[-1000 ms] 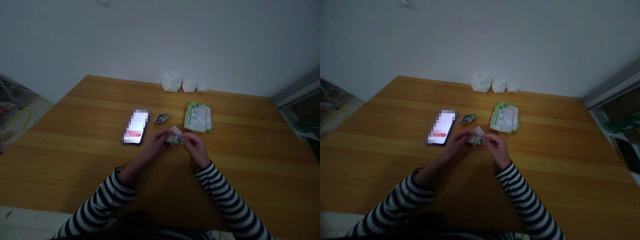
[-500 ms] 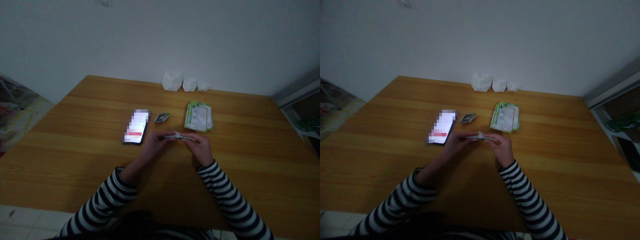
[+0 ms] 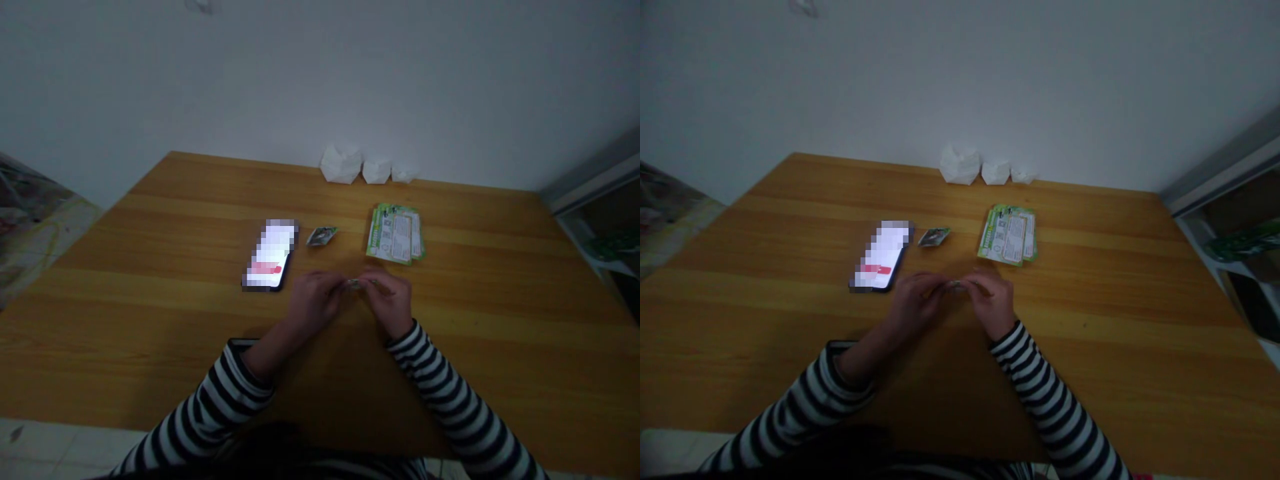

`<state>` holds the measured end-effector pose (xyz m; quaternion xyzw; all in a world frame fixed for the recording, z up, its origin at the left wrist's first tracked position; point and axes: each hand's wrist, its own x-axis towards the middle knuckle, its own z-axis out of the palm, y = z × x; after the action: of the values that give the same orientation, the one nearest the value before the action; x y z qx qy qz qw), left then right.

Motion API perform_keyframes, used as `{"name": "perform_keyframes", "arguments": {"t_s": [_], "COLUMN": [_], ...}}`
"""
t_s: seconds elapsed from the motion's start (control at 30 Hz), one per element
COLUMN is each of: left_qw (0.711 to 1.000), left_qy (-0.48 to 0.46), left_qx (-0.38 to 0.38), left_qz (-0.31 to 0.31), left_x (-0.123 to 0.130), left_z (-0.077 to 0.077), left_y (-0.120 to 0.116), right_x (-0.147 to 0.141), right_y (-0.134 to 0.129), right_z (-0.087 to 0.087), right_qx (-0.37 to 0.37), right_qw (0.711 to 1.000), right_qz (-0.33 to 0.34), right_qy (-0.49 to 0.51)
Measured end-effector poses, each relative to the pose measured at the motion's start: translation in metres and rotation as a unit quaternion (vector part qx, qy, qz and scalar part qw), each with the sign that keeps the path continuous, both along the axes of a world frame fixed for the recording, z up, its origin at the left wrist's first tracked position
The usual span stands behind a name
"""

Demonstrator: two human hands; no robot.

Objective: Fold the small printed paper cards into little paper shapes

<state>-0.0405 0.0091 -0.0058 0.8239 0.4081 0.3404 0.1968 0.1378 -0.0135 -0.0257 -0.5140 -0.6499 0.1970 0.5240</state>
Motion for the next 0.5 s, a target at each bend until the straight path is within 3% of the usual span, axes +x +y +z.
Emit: {"name": "perform_keyframes", "arguments": {"t_s": [0.13, 0.23, 0.4, 0.5], "left_qw": [0.996, 0.988, 0.967, 0.963], "left_qy": [-0.006, -0.061, -0.184, -0.209], "left_qx": [-0.091, -0.137, -0.125, -0.15], "left_qz": [0.015, 0.043, 0.126, 0.086], "left_x": [0.002, 0.004, 0.008, 0.011], "left_z": [0.003, 0.004, 0.004, 0.003], "left_y": [-0.001, 0.001, 0.001, -0.003], "right_x": [-0.003, -0.005, -0.01, -0.013], "right_y": [-0.001, 0.0, 0.0, 0.0], "right_z": [0.0, 0.003, 0.002, 0.0], "right_qx": [-0.025, -0.047, -0.072, -0.113], "right_qw": [1.0, 0.998, 0.984, 0.987], "right_qz": [-0.01, 0.003, -0.114, -0.025], "right_qy": [-0.015, 0.032, 0.113, 0.114]}}
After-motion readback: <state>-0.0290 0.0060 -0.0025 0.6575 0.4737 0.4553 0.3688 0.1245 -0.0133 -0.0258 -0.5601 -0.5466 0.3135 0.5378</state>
